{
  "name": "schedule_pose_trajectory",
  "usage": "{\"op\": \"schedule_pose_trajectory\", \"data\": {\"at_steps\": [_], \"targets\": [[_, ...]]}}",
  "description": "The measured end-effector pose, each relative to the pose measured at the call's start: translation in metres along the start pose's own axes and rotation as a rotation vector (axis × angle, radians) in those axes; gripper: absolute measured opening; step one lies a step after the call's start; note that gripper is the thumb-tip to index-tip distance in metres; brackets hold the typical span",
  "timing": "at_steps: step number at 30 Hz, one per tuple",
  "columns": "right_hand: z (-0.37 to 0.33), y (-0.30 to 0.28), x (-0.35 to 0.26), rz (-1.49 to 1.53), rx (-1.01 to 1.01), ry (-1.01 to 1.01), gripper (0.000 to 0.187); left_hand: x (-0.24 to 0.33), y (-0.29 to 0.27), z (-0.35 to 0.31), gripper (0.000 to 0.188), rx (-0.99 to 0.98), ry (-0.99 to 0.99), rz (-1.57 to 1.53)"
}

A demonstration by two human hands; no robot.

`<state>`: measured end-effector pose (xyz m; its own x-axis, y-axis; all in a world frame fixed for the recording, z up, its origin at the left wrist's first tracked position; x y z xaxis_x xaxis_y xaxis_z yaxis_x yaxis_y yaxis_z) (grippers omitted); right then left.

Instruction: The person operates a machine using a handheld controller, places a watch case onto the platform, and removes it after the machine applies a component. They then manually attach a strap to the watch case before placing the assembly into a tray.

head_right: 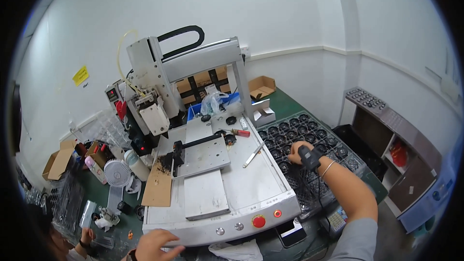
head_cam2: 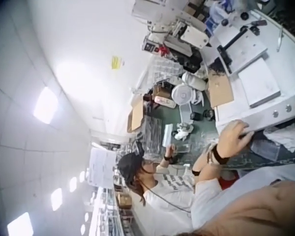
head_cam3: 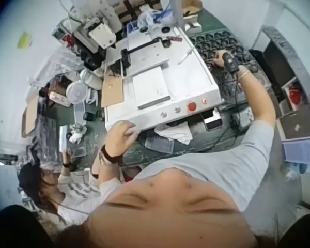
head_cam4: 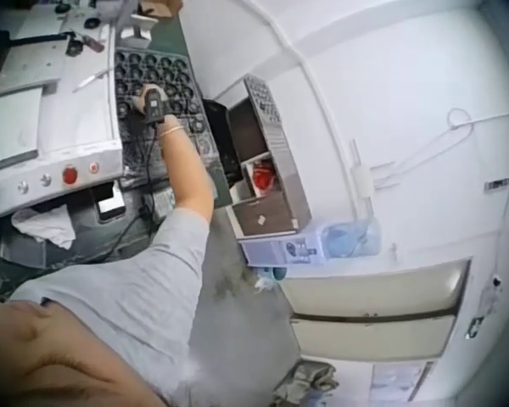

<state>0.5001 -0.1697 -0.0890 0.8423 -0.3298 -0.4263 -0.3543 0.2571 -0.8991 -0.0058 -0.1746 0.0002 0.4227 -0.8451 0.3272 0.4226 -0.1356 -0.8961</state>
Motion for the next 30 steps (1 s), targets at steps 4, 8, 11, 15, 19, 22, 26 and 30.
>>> {"op": "schedule_pose_trajectory", "data": {"at_steps": [4,8,11,15,19,22,26,30], "targets": [[0.002,0.022,-0.005,-0.069,-0.050,-0.103,0.043,0.016,0.008,0.042,0.021,-0.060,0.218,-0.118],[0.002,0.020,-0.013,-0.173,-0.100,-0.074,0.050,0.010,0.012,0.095,0.014,-0.334,0.159,-0.452],[-0.002,0.019,-0.013,-0.299,-0.127,-0.116,0.050,-0.017,0.035,0.131,0.015,-0.415,-0.020,-0.738],[-0.002,0.037,-0.006,-0.243,-0.056,-0.063,0.047,-0.038,0.058,0.143,0.016,-0.374,-0.097,-1.067],[0.010,0.032,0.019,-0.002,-0.104,-0.043,0.033,-0.043,0.068,0.136,0.018,-0.411,-0.106,-1.176],[0.015,0.004,0.019,0.420,-0.169,0.218,0.026,-0.039,0.079,0.133,0.021,-0.518,-0.069,-1.211],[0.024,0.003,0.054,-0.099,-0.240,0.265,0.029,-0.040,0.091,0.140,0.020,-0.575,0.010,-1.271],[0.029,0.010,0.057,-0.270,-0.263,0.187,0.033,-0.044,0.092,0.130,0.024,-0.502,0.126,-1.232]]}}
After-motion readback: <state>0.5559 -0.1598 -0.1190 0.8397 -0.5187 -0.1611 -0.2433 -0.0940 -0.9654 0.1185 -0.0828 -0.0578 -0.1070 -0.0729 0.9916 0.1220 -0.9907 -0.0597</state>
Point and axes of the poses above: each hand's wrist, its own z-axis towards the middle knuckle, its own y-axis out of the palm, x = y × z, the point moved 3 cm from there along z, towards the middle knuckle, and after that the axes turned 4 degrees about z, right-handed, at the moved point
